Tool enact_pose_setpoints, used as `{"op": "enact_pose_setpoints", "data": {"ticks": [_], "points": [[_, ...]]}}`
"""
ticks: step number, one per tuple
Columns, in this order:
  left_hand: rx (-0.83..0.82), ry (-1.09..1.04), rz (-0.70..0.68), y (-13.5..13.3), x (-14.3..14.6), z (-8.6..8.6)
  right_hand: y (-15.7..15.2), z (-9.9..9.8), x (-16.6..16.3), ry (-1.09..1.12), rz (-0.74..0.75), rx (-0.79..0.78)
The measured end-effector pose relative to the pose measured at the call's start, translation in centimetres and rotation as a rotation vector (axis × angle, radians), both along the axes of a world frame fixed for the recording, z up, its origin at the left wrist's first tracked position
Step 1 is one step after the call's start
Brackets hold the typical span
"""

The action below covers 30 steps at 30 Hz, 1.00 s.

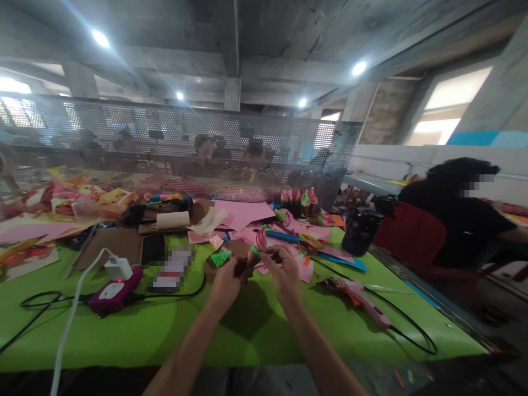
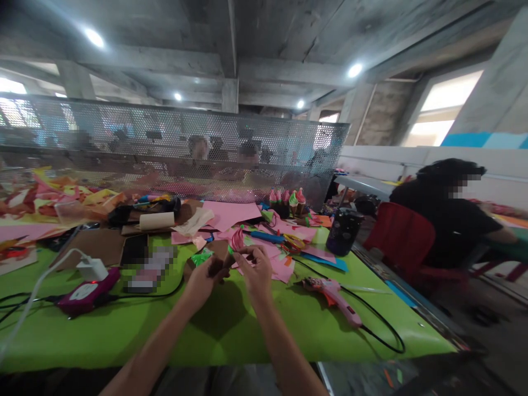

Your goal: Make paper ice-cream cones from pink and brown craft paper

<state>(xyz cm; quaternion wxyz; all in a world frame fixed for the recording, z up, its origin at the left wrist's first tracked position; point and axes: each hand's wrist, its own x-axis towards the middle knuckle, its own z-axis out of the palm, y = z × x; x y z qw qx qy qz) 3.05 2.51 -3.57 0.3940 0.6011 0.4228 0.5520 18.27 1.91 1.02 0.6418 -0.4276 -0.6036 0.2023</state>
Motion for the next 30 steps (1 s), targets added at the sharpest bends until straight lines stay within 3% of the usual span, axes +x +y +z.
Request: {"op": "enact_pose_setpoints", "data": {"ticks": [17,30], "points": [[0.069,0.168,0.106,-1.2,-0.2,1.4,-0.6,0.5,-0.3,-0.032,-0.068,0.024],[-0.045,-0.027,-0.062,-0.2,0.3,0.4,0.0,0.1,-0.1,-0.026,-0.03,0.033]]}}
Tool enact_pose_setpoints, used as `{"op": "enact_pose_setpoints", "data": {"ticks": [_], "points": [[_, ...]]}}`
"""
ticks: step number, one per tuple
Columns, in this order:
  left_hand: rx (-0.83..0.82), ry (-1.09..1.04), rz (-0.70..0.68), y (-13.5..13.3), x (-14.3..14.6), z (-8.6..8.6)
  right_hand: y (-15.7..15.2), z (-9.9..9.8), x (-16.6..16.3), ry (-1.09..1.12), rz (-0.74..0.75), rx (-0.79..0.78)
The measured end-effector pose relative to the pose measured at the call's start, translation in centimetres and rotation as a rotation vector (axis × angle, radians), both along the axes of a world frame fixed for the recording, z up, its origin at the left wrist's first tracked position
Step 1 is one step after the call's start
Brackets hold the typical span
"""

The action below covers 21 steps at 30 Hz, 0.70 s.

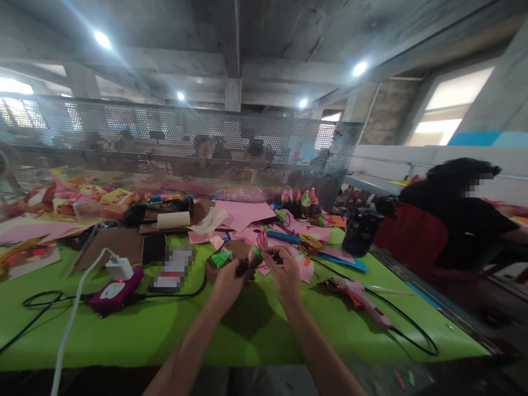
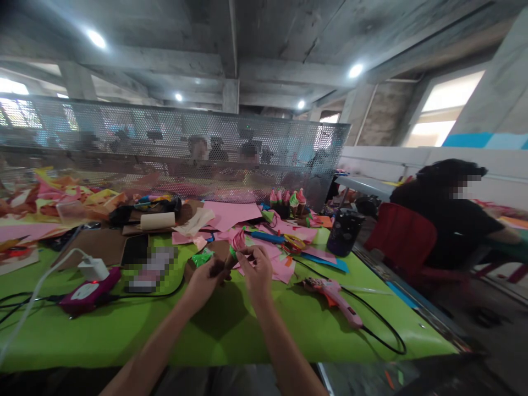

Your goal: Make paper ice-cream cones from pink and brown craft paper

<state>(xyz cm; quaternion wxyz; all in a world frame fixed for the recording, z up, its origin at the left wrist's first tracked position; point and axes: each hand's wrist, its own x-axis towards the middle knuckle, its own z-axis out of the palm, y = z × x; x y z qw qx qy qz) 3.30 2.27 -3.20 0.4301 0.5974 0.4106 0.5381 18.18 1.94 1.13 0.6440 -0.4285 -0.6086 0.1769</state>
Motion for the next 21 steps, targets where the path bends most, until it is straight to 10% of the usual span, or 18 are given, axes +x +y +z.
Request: {"op": "enact_pose_setpoints", "data": {"ticks": [21], "points": [[-0.03,-0.085,-0.086,0.19,0.08,0.27,0.21,-0.31,0.0,-0.013,-0.031,0.037]]}}
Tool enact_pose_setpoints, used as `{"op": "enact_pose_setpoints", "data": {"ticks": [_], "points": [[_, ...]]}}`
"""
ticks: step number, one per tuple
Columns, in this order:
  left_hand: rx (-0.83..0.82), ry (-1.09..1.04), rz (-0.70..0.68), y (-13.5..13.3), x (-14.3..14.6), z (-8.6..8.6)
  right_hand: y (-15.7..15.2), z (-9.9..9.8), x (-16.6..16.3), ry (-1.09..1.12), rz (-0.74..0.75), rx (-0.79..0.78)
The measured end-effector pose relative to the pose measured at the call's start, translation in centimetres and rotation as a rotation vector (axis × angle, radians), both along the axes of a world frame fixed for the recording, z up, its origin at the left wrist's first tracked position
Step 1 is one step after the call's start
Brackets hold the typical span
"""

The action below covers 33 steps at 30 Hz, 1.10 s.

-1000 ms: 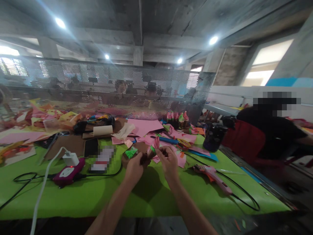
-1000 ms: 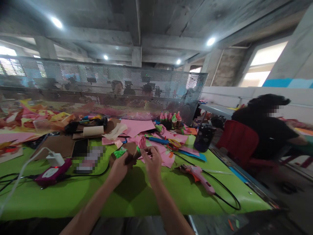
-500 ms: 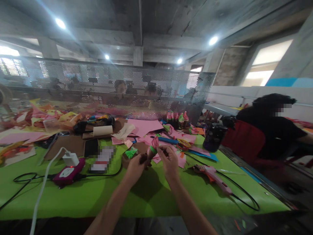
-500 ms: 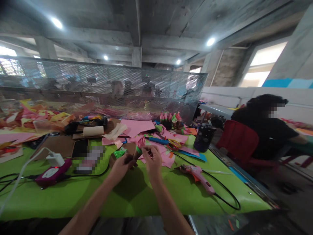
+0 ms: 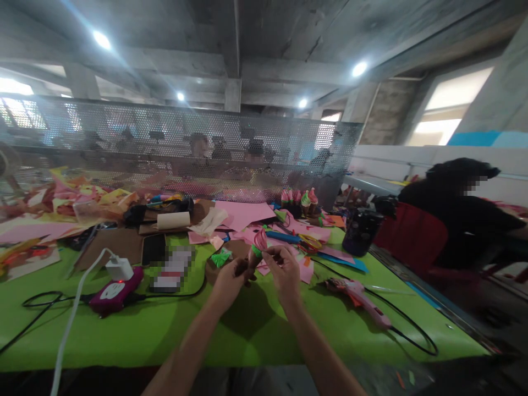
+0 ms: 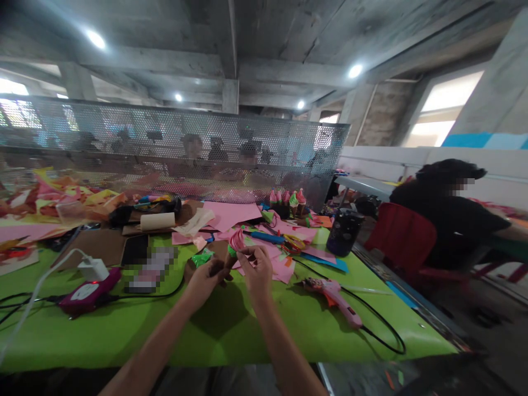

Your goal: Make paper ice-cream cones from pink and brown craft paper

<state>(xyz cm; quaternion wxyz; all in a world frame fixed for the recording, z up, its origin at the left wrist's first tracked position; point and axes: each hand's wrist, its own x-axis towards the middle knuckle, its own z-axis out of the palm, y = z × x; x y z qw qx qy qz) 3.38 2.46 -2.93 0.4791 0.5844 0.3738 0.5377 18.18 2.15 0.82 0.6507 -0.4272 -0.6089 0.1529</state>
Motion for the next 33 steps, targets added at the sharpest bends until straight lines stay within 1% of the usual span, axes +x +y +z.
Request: {"op": "enact_pose_setpoints", "data": {"ticks": [11,18,23,28,33], "points": [[0.029,0.064,0.058,-0.2,-0.2,-0.3,-0.8,0.7,-0.3,-0.049,-0.018,0.058],[0.011,0.02,0.055,-0.2,-0.1,-0.2,-1.0,0.9,-0.3,-0.025,-0.01,0.047],[-0.035,-0.049,0.057,-0.2,-0.1,0.4,-1.0,0.9,-0.2,0.035,0.018,0.03],[-0.115,-0.121,0.106,-0.4,-0.6,1.3,-0.5,0.2,0.2,0.136,0.065,-0.021],[-0.181,-0.159,0.132,-0.8,-0.9,1.7,0.2,-0.3,0.2,0.191,0.134,-0.078]]}}
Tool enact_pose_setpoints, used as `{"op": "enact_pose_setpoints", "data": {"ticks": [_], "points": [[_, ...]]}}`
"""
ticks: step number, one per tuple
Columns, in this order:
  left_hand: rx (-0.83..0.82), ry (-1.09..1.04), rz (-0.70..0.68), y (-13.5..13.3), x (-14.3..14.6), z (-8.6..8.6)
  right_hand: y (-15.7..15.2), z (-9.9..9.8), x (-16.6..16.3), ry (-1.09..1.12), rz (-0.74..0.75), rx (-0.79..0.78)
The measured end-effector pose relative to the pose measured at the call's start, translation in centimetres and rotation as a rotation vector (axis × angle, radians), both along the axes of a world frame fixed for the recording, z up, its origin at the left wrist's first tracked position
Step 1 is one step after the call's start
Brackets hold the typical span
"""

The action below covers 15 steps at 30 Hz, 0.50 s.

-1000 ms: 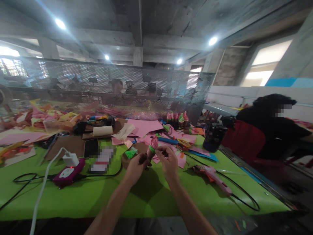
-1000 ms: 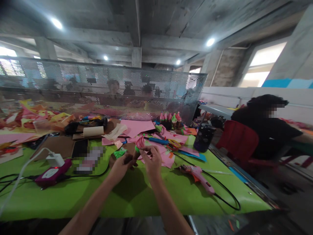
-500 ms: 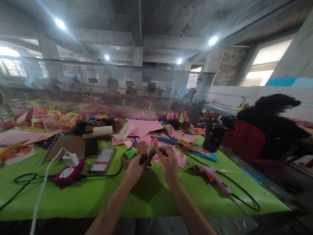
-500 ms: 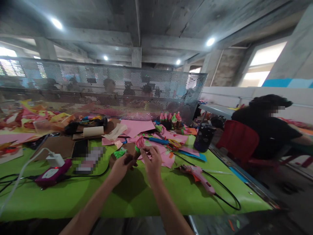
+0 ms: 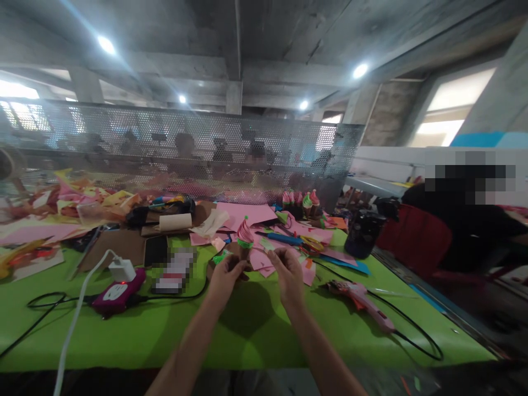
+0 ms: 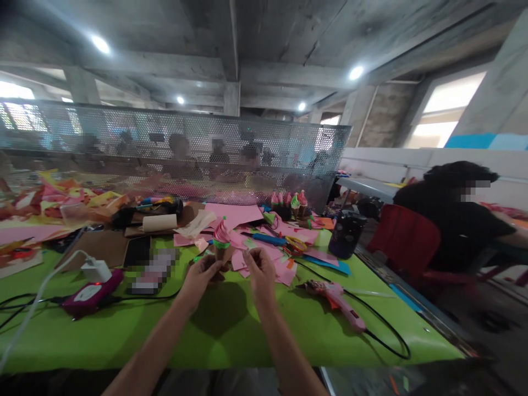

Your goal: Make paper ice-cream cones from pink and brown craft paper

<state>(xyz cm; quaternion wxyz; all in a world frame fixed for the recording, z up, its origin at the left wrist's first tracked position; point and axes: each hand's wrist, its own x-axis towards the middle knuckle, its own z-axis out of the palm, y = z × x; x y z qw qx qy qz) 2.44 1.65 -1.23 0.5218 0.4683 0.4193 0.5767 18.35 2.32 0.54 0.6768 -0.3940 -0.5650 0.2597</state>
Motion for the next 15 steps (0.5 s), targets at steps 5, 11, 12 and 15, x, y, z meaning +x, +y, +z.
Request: {"op": "enact_pose_setpoints", "data": {"ticks": [5,11,12,15], "points": [[-0.019,-0.046,-0.013,-0.14,-0.04,0.18,0.43,-0.29,-0.01,0.016,0.028,-0.034],[-0.03,-0.086,-0.016,-0.15,-0.07,0.24,0.3,-0.03,-0.01,0.026,0.053,-0.067],[-0.032,-0.091,-0.015,-0.16,-0.08,0.23,0.22,0.07,-0.03,0.029,0.058,-0.071],[-0.037,-0.105,-0.015,-0.2,-0.09,0.21,-0.02,0.31,-0.08,0.036,0.083,-0.082]]}}
